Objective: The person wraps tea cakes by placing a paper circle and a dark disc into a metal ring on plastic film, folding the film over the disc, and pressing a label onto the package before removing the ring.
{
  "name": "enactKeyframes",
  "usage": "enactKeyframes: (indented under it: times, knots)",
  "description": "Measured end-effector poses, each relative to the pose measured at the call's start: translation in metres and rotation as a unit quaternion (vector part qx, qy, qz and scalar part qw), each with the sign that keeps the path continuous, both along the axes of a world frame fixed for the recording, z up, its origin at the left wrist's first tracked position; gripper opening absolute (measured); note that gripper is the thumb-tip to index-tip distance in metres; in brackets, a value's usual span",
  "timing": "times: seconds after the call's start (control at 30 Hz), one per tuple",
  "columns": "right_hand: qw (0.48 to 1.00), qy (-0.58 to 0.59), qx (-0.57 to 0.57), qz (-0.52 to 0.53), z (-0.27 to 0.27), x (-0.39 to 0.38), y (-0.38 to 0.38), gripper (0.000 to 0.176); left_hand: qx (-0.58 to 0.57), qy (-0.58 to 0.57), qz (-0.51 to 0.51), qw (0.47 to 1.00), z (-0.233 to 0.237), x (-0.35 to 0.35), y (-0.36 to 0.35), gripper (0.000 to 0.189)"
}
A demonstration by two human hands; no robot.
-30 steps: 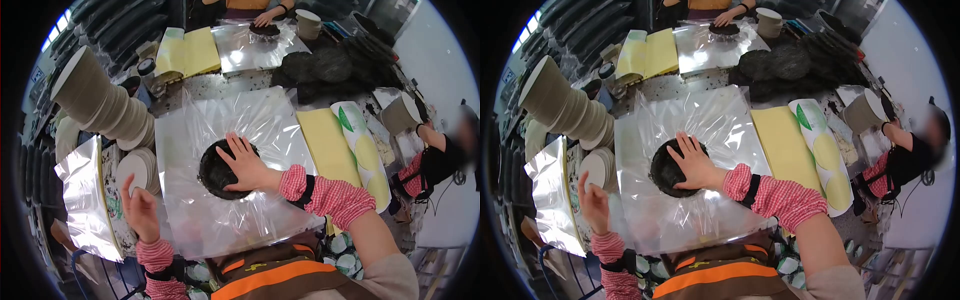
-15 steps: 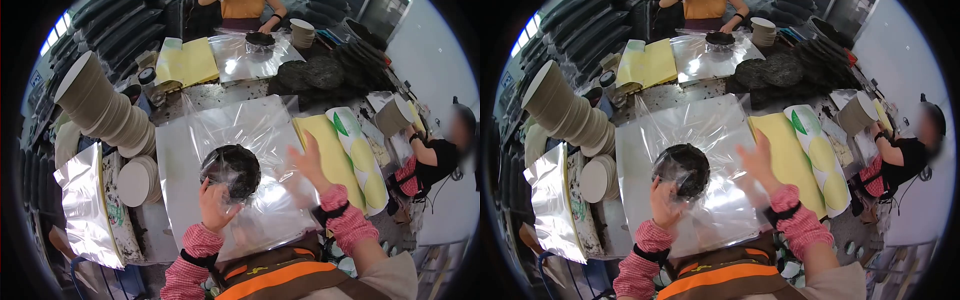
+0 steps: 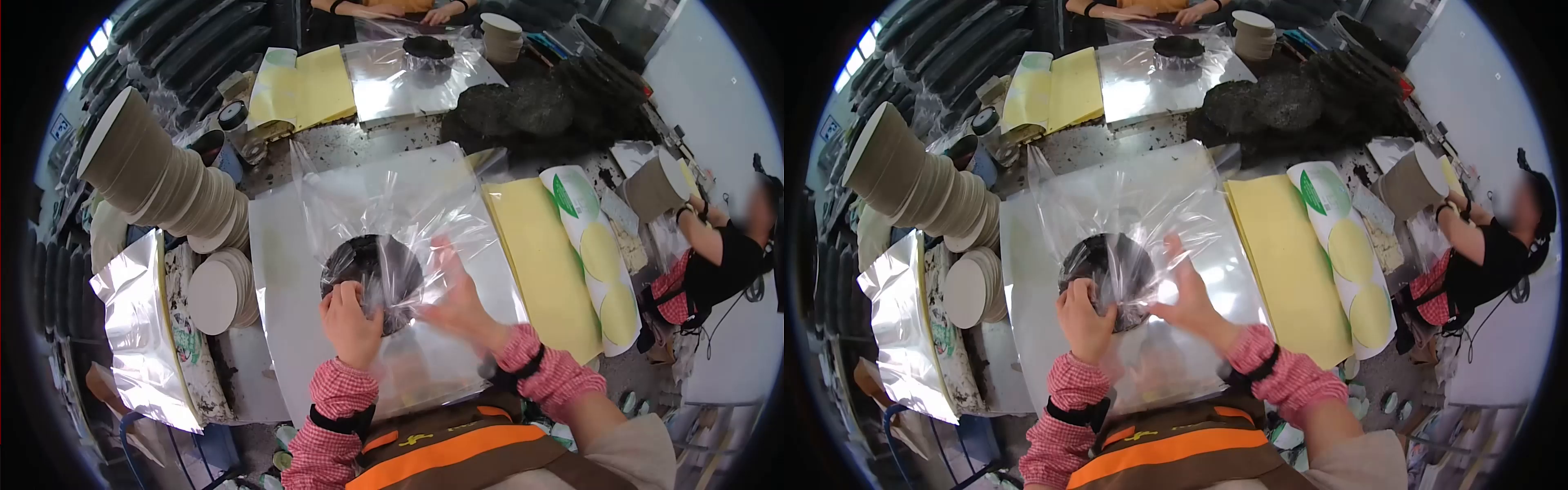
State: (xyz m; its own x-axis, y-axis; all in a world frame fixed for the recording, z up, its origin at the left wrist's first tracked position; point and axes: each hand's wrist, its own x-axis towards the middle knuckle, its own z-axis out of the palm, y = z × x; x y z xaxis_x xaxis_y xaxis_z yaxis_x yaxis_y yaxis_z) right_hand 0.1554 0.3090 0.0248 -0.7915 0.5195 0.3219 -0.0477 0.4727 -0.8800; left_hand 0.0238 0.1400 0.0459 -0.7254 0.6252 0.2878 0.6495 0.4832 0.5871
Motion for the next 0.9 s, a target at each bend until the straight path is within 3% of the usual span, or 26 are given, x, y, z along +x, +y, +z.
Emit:
enactKeyframes:
  times: [0.03,0.07,0.1,0.13,0.17,0.2,0.23,0.27,0.3,0.33,0.37,0.4,0.43,0.47,0.5,0.53,0.57,0.63,0.7,0.73,0.77,0.8,0.83,0.87,0.9]
  knots:
    - [1.000,0.000,-0.007,-0.004,0.021,-0.012,-0.011,0.105,-0.015,0.005,-0.003,1.000,0.000,0.000,0.000,0.044]
    - [0.999,0.044,-0.018,0.001,0.037,-0.025,-0.021,0.094,-0.027,0.013,-0.007,1.000,0.000,-0.001,0.000,0.048]
    - [0.996,0.091,-0.024,0.006,0.045,-0.037,-0.026,0.083,-0.028,0.018,-0.011,0.999,0.001,-0.003,0.001,0.048]
    - [0.995,0.095,-0.026,0.002,0.040,-0.046,-0.030,0.083,-0.023,0.007,-0.013,1.000,0.000,-0.002,-0.002,0.058]
    - [0.987,0.100,0.124,0.018,0.032,-0.055,-0.033,0.067,-0.016,-0.005,-0.015,1.000,-0.003,-0.001,-0.006,0.067]
    - [0.956,0.103,0.272,0.033,0.026,-0.060,-0.033,0.053,0.061,0.060,-0.078,0.993,-0.010,-0.011,-0.022,0.083]
    - [0.955,0.107,0.275,0.032,0.031,-0.062,-0.033,0.053,0.063,0.064,-0.079,0.993,-0.005,-0.025,-0.022,0.083]
    - [0.968,0.009,0.244,0.058,0.036,-0.061,-0.037,0.044,0.198,-0.062,-0.064,0.976,-0.001,-0.037,-0.021,0.084]
    - [0.970,-0.094,0.206,0.085,0.038,-0.057,-0.042,0.036,0.323,-0.190,-0.043,0.926,0.000,-0.043,-0.021,0.084]
    - [0.970,-0.041,0.229,0.074,0.031,-0.063,-0.043,0.034,0.409,-0.329,-0.090,0.847,0.001,-0.049,-0.009,0.076]
    - [0.969,-0.043,0.228,0.078,0.031,-0.062,-0.040,0.034,0.410,-0.330,-0.086,0.846,0.004,-0.045,-0.006,0.076]
    - [0.971,-0.023,0.200,0.132,0.033,-0.060,-0.031,0.034,0.289,-0.204,-0.115,0.928,0.012,-0.040,0.001,0.068]
    - [0.967,-0.002,0.172,0.186,0.035,-0.057,-0.021,0.034,0.158,-0.069,-0.138,0.975,0.017,-0.038,0.008,0.061]
    - [0.969,0.071,0.102,0.214,0.027,-0.046,-0.006,0.038,0.177,-0.032,-0.119,0.977,0.010,-0.035,0.010,0.048]
    - [0.967,0.073,0.106,0.220,0.020,-0.045,-0.001,0.038,0.180,-0.029,-0.113,0.977,0.006,-0.036,0.009,0.048]
    - [0.994,0.107,-0.019,0.031,0.012,-0.044,0.003,0.039,0.163,-0.042,-0.120,0.979,0.003,-0.036,0.009,0.047]
    - [0.967,0.132,-0.146,-0.162,0.007,-0.043,0.005,0.041,0.142,-0.058,-0.128,0.980,0.000,-0.035,0.008,0.046]
    - [0.952,0.187,-0.213,-0.114,0.021,-0.090,0.005,0.042,0.144,-0.069,-0.120,0.980,0.006,-0.028,0.013,0.043]
    - [0.925,0.251,-0.278,-0.061,0.038,-0.106,0.004,0.042,0.254,-0.203,-0.013,0.945,0.013,-0.021,0.020,0.041]
    - [0.970,0.208,-0.094,0.086,0.046,-0.102,0.000,0.048,0.254,-0.198,-0.012,0.947,0.016,-0.025,0.020,0.041]
    - [0.957,0.152,0.096,0.227,0.050,-0.095,-0.004,0.058,0.279,-0.158,-0.030,0.947,0.018,-0.027,0.017,0.038]
    - [0.956,0.154,0.098,0.230,0.037,-0.086,-0.001,0.058,0.307,-0.116,-0.049,0.943,0.019,-0.030,0.017,0.035]
    - [0.960,0.098,-0.026,0.262,0.014,-0.073,0.008,0.059,0.313,-0.113,-0.045,0.942,0.020,-0.037,0.016,0.035]
    - [0.945,0.032,-0.154,0.286,0.001,-0.063,0.014,0.060,0.263,-0.078,-0.140,0.952,0.018,-0.042,0.010,0.031]
    - [0.885,0.176,-0.390,0.185,0.007,-0.066,0.000,0.057,0.205,-0.050,-0.233,0.949,0.014,-0.037,0.004,0.027]
